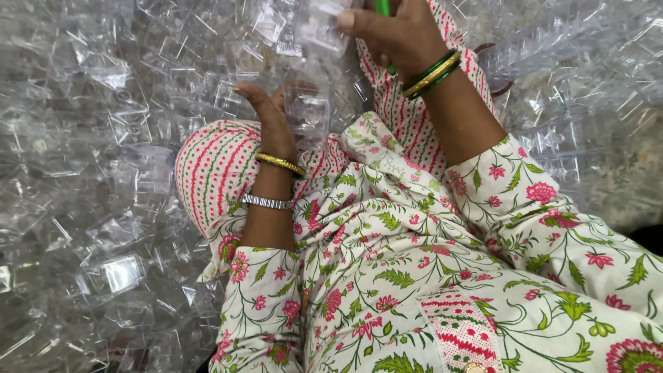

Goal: The person sits on the floor among large piles of clear plastic boxes and marks each box with a green marker, one box at a time, setting marked boxes aside as they work through the pile.

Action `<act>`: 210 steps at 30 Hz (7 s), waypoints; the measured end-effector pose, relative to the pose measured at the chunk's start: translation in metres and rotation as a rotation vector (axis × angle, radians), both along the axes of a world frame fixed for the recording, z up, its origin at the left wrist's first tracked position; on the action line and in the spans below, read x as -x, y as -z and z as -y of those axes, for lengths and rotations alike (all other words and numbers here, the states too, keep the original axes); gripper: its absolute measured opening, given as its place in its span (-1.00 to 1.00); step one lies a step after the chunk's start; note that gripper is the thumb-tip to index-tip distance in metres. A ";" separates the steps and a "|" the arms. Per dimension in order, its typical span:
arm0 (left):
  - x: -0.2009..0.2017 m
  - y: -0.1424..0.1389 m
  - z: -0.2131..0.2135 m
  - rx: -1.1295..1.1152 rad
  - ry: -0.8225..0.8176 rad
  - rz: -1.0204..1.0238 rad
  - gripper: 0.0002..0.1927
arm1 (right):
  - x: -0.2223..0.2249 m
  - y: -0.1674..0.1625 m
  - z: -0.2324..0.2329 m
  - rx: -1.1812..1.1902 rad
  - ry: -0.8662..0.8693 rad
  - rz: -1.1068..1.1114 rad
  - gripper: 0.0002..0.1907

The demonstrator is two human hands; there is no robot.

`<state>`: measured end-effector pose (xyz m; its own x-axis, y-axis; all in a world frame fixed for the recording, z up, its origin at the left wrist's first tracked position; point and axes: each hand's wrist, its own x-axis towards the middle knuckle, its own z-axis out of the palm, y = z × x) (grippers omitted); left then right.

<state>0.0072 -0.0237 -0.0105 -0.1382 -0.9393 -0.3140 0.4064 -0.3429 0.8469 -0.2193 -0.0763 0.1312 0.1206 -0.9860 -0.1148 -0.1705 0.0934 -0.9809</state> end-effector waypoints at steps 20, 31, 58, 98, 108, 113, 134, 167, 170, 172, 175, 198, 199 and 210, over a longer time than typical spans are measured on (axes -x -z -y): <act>0.027 -0.061 -0.047 0.550 -0.037 0.158 0.21 | 0.006 -0.027 -0.114 0.344 -0.310 0.148 0.20; 0.033 -0.097 -0.072 0.537 -0.009 0.214 0.20 | 0.035 -0.053 -0.133 0.193 0.056 0.505 -0.39; 0.083 -0.127 -0.107 0.515 0.233 0.361 -0.22 | 0.100 -0.071 -0.193 0.354 0.078 0.101 -0.43; 0.082 -0.199 -0.159 0.519 0.173 0.220 -0.60 | 0.363 0.103 -0.442 -0.188 1.170 -0.261 -0.13; 0.057 -0.194 -0.153 0.494 0.085 0.288 -0.61 | 0.355 0.114 -0.450 -0.108 1.006 -0.269 -0.05; 0.030 -0.176 -0.140 0.412 -0.008 0.462 -0.62 | 0.382 0.077 -0.481 0.362 1.045 -0.270 -0.26; 0.048 -0.055 0.015 -0.012 0.813 1.845 -0.13 | -0.038 0.030 -0.006 0.196 -0.044 -0.160 -0.72; -0.002 -0.028 0.034 0.333 -0.290 0.487 -0.52 | -0.048 0.074 0.024 0.185 -0.072 0.039 -0.82; -0.006 -0.021 0.036 0.403 -0.371 0.603 -0.50 | -0.043 0.063 0.024 0.073 -0.219 0.103 -0.83; -0.003 -0.023 0.040 0.105 -0.431 0.230 -0.50 | -0.042 0.057 0.024 0.001 -0.228 0.161 -0.84; -0.005 -0.034 0.041 -0.021 -0.412 0.010 -0.47 | -0.043 0.055 0.022 -0.119 -0.129 0.095 -0.78; -0.015 -0.037 0.037 -0.250 -0.122 -0.287 -0.51 | -0.028 0.058 0.021 0.651 -0.120 -0.369 -0.64; -0.015 -0.036 0.037 -0.248 -0.150 -0.287 -0.52 | -0.028 0.057 0.020 0.634 -0.141 -0.391 -0.62; -0.014 -0.032 0.046 -0.035 -0.510 0.019 -0.55 | -0.032 0.067 0.015 0.450 -0.278 0.011 -0.44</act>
<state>0.0211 -0.0701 0.0212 0.3416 -0.8745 -0.3444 0.5138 -0.1331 0.8475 -0.1875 -0.0909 0.0641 0.3833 -0.8683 0.3149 -0.1188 -0.3845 -0.9155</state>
